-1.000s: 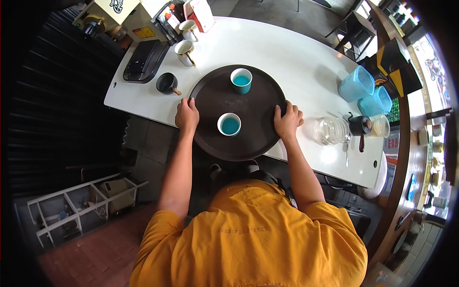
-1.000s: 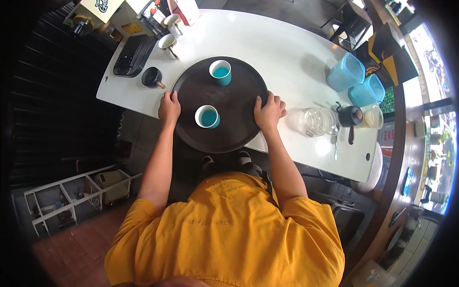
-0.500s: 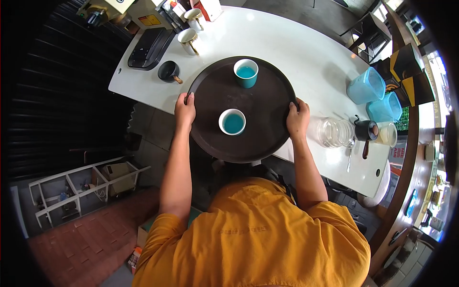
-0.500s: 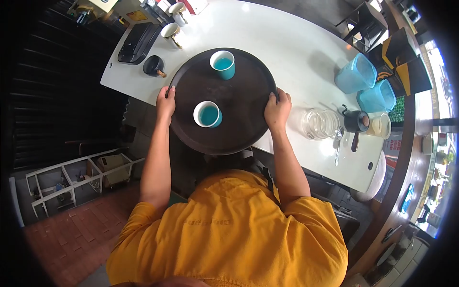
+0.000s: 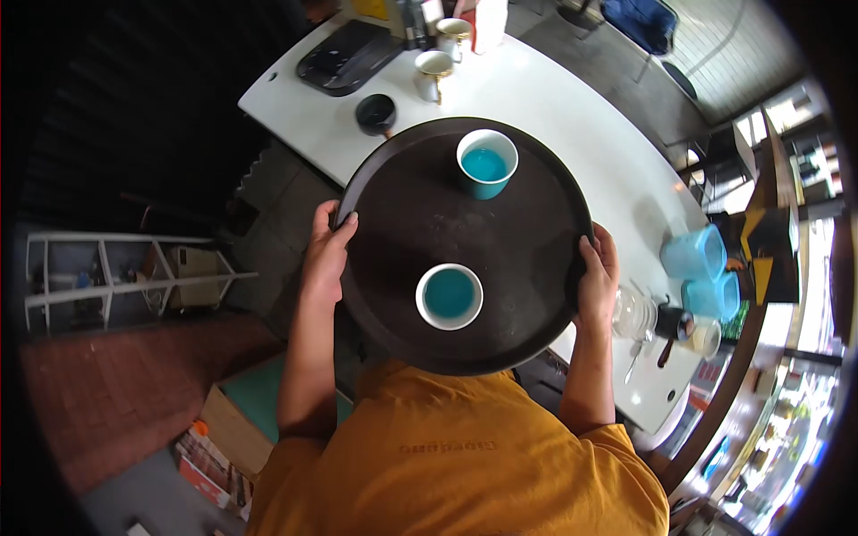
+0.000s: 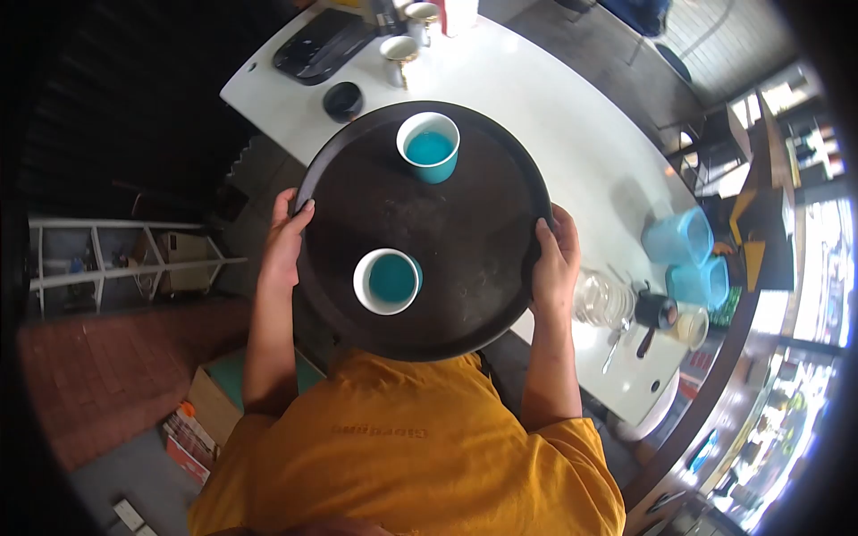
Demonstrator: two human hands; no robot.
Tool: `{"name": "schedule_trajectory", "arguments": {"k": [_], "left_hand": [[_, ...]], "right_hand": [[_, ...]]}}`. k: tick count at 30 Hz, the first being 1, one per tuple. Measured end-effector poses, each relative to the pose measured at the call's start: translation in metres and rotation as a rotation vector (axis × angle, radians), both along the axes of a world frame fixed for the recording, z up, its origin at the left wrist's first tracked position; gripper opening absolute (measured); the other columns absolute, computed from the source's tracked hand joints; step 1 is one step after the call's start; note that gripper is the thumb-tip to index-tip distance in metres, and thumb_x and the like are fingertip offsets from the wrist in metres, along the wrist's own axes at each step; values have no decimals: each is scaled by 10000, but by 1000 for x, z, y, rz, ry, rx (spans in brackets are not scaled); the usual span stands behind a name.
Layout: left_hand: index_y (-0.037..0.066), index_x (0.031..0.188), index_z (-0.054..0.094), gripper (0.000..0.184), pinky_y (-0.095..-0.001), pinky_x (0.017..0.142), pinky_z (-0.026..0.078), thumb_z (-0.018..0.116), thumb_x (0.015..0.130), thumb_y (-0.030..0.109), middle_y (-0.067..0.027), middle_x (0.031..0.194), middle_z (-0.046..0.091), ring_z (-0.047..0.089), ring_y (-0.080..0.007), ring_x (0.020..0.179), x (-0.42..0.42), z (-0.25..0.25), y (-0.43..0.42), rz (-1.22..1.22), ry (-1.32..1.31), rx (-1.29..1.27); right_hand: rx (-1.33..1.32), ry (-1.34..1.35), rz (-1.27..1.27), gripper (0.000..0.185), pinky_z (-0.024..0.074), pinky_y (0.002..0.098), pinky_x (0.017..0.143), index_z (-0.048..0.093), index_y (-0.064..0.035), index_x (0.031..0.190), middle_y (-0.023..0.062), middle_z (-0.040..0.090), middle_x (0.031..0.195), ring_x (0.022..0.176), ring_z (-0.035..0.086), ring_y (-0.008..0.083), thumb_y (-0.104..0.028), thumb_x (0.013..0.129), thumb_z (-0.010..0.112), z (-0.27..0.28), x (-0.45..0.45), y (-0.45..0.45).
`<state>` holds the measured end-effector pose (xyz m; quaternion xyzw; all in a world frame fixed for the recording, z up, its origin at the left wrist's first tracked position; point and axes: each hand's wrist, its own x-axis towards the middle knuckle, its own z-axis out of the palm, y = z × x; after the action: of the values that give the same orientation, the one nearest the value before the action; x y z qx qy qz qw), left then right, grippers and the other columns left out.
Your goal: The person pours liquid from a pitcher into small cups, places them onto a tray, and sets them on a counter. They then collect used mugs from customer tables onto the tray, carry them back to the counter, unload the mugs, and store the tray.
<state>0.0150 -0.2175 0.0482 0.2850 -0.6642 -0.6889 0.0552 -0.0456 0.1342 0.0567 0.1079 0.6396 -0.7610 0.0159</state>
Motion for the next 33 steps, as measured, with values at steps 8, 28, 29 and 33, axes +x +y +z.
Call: {"name": "schedule_trajectory", "arguments": {"k": [8,28,29,33], "left_hand": [[137,1244,505,342,-281,926,351,635,943,235,14,1062,551,464,-98,1025,65,18,-88,244,134,103],[35,1453,359,641,-359,1012,459,615,865,13,-150,1333,526,546,-251,1206,161,62,-401,596,393,353],[29,1455,350,639,-365,1008,467,596,866,1,-155,1335,526,552,-259,1201,157,62,-413,606,404,386],[36,1455,363,581,-385,1058,424,531,899,36,-143,1365,510,516,-277,1255,136,46,-471,616,390,373]], "right_hand": [[-202,-53,296,468,468,323,990,388,-8,1428,159,568,1287,1169,569,212,-66,978,502,57,-8,-124],[-304,-123,609,383,454,319,1004,484,17,1369,129,600,1265,1162,576,204,-154,1027,459,50,-28,-541],[-282,-136,617,381,457,318,999,490,16,1364,132,602,1259,1154,581,203,-159,1027,461,48,-34,-557],[-212,-137,657,381,462,313,990,500,16,1356,135,609,1248,1144,585,198,-173,1027,468,45,-67,-625]]}}
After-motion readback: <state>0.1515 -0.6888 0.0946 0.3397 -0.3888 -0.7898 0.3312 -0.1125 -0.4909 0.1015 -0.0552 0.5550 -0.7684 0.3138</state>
